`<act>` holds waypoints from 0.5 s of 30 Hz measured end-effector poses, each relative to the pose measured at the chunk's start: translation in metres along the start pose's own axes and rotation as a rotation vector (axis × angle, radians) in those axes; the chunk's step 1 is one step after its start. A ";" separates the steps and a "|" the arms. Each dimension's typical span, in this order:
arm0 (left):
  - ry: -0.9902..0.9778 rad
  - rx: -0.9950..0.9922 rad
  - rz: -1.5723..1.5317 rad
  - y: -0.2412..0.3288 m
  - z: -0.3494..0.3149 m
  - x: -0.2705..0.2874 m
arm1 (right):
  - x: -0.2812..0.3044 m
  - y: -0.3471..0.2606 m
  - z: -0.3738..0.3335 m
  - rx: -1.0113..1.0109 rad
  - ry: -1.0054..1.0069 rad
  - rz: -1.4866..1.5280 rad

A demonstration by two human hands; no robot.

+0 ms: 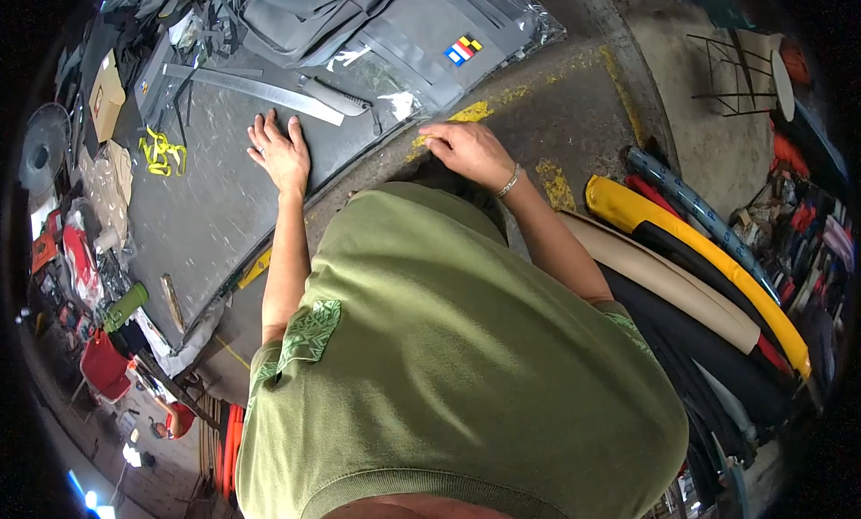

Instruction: The recorder uses a utility knife and a metal ruler to trim excess fabric from grey textile panels on a workbench.

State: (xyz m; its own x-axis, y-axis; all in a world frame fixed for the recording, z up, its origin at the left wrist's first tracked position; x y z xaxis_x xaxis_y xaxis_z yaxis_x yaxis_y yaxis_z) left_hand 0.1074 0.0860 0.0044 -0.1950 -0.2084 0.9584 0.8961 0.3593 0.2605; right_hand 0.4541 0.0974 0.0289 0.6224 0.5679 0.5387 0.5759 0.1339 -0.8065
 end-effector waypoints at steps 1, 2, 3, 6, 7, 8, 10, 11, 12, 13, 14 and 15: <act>0.001 -0.004 0.003 0.002 0.001 0.000 | -0.005 0.001 0.000 0.065 0.018 0.004; -0.003 -0.003 0.005 0.003 0.001 -0.001 | -0.011 0.000 0.000 0.032 -0.052 0.020; -0.007 -0.008 -0.002 0.004 0.002 -0.002 | -0.014 0.002 0.001 0.029 -0.055 0.022; -0.006 -0.003 -0.008 0.001 0.003 -0.001 | -0.023 -0.005 0.006 0.072 -0.092 0.014; -0.004 -0.002 -0.014 -0.001 0.003 0.001 | -0.026 -0.006 0.007 0.035 -0.128 0.014; 0.004 0.014 0.031 -0.007 0.001 0.004 | -0.030 -0.014 0.012 0.020 -0.175 0.008; 0.046 -0.026 0.084 -0.001 0.001 0.006 | -0.034 -0.014 0.015 0.065 -0.191 -0.010; 0.072 -0.036 0.102 -0.002 0.000 0.009 | -0.037 -0.018 0.017 0.099 -0.188 0.006; 0.081 -0.045 0.109 0.000 -0.002 0.010 | -0.039 -0.021 0.018 0.131 -0.168 0.054; 0.071 -0.033 0.080 0.004 -0.001 0.008 | -0.040 -0.023 0.019 0.154 -0.146 0.106; 0.037 -0.036 0.028 0.010 0.001 0.008 | -0.042 -0.020 0.021 0.129 -0.182 0.112; 0.016 -0.013 0.006 0.007 0.001 0.009 | -0.047 -0.023 0.022 0.101 -0.223 0.118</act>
State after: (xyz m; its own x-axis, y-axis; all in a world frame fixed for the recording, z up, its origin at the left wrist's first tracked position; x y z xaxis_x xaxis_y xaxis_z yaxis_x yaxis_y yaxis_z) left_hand 0.1118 0.0873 0.0145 -0.1830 -0.2211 0.9579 0.9025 0.3486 0.2529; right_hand 0.4001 0.0850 0.0164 0.5439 0.7475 0.3814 0.4436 0.1297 -0.8868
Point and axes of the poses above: each hand's wrist, its own z-axis towards the middle knuckle, its own x-axis out of the back of the hand, y = z × x, the point moved 8 cm from there along z, towards the middle knuckle, and after that the axes turned 3 degrees about -y, right-handed, at the moved point
